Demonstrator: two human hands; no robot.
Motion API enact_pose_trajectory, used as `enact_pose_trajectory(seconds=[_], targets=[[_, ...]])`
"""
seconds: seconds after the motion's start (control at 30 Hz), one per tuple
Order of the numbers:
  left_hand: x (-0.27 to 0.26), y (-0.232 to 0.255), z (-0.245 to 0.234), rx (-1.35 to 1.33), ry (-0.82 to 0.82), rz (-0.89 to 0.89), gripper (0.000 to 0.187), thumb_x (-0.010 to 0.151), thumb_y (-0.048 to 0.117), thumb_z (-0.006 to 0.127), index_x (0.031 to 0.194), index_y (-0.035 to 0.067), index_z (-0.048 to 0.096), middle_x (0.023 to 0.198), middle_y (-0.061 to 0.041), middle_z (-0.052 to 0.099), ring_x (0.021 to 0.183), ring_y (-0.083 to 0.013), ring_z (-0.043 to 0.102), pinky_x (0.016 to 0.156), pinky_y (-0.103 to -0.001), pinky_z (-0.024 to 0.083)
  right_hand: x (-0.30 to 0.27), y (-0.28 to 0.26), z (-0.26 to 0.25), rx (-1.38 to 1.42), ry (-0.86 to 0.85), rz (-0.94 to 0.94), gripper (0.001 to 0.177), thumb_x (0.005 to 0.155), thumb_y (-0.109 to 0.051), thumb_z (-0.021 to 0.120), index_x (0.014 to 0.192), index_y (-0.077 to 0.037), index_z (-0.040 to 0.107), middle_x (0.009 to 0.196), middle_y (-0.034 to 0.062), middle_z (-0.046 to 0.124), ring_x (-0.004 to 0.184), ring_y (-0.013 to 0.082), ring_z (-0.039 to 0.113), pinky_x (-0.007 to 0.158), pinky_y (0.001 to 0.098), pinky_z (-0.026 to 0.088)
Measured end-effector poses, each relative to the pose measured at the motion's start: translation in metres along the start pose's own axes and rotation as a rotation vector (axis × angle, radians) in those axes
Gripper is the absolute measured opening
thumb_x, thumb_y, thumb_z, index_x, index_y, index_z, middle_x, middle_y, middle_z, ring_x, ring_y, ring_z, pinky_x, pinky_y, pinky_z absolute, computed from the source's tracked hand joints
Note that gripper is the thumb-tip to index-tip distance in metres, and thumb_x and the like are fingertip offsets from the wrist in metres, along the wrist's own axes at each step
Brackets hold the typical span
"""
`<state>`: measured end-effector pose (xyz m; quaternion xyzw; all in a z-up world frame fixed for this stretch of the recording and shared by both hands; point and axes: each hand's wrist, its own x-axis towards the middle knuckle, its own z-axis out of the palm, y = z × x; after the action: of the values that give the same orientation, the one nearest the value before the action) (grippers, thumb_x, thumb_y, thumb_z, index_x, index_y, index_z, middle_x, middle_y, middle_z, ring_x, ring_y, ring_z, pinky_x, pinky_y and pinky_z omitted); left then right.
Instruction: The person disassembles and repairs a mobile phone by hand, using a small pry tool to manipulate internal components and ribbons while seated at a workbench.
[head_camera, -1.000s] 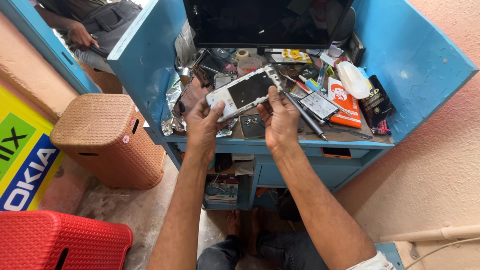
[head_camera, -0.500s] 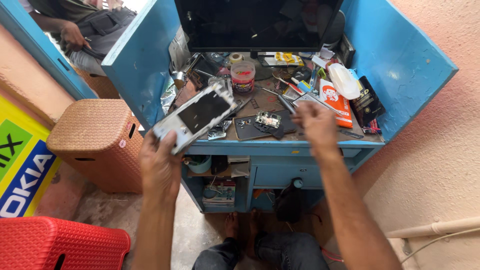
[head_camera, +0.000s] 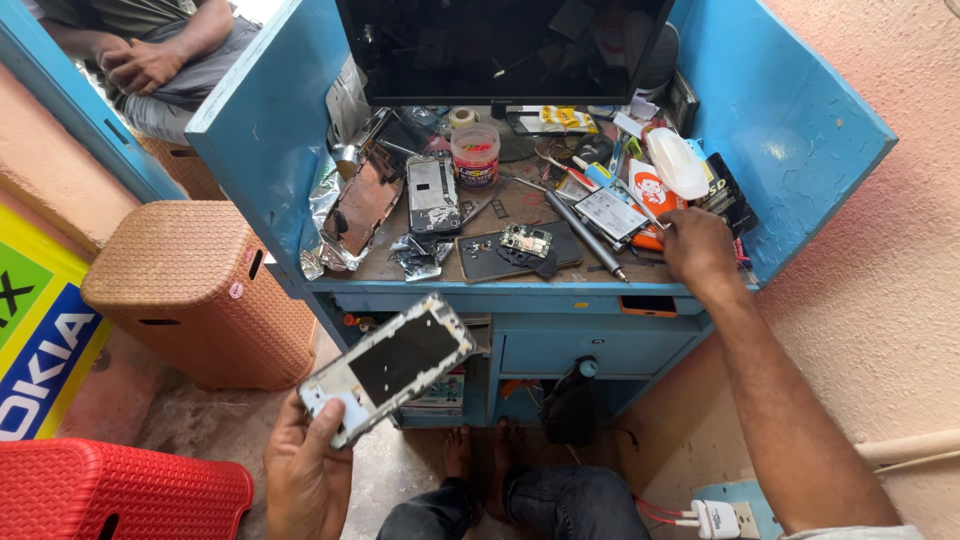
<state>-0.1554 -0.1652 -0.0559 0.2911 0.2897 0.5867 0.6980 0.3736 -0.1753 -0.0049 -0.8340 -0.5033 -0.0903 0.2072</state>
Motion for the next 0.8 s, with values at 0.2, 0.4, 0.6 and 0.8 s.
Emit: enact_pose_trajectory(seconds=[0.2, 0.4, 0.6, 0.8], targets=[[-0.002, -0.025, -0.036, -0.017, 0.031, -0.025, 0.031, 0.094, -0.002, 0.060, 0.124, -0.002, 0.056, 0.110, -0.018, 0.071, 0.103, -0.0255, 0.072, 0.093, -0.043, 0.059, -0.009, -0.017, -0.009, -0.072, 0.061, -0.032, 0.034, 0.090, -0.009, 0.067, 0.124, -0.006, 0.072, 0.124, 0.0218, 0.068, 0.118, 0.0386, 0.062, 0.106, 0.0472, 0.047], [-0.002, -0.037, -0.041, -0.016, 0.038, -0.036, 0.034, 0.093, -0.004, 0.060, 0.126, -0.004, 0.056, 0.111, -0.019, 0.070, 0.102, -0.0256, 0.072, 0.090, -0.044, 0.060, 0.003, -0.046, -0.013, 0.018, -0.134, -0.372, 0.060, 0.071, -0.004, 0.067, 0.131, -0.007, 0.064, 0.135, 0.0240, 0.058, 0.125, 0.0405, 0.054, 0.104, 0.0493, 0.042], [-0.004, -0.037, -0.048, 0.032, 0.106, -0.041, 0.035, 0.092, -0.004, 0.061, 0.126, -0.006, 0.056, 0.107, -0.020, 0.071, 0.099, -0.0270, 0.073, 0.087, -0.045, 0.061, 0.013, -0.041, -0.012, -0.020, -0.147, -0.339, 0.049, 0.081, -0.008, 0.064, 0.130, -0.012, 0.066, 0.123, 0.0186, 0.069, 0.111, 0.0368, 0.066, 0.096, 0.0485, 0.052], [-0.005, -0.044, -0.050, 0.017, 0.097, -0.057, 0.036, 0.091, -0.005, 0.061, 0.126, -0.006, 0.056, 0.108, -0.022, 0.072, 0.100, -0.0271, 0.073, 0.088, -0.044, 0.061, 0.018, -0.024, -0.023, -0.033, 0.126, -0.151, 0.033, 0.102, -0.012, 0.061, 0.134, -0.012, 0.066, 0.097, 0.0163, 0.076, 0.083, 0.0344, 0.075, 0.080, 0.0466, 0.060]])
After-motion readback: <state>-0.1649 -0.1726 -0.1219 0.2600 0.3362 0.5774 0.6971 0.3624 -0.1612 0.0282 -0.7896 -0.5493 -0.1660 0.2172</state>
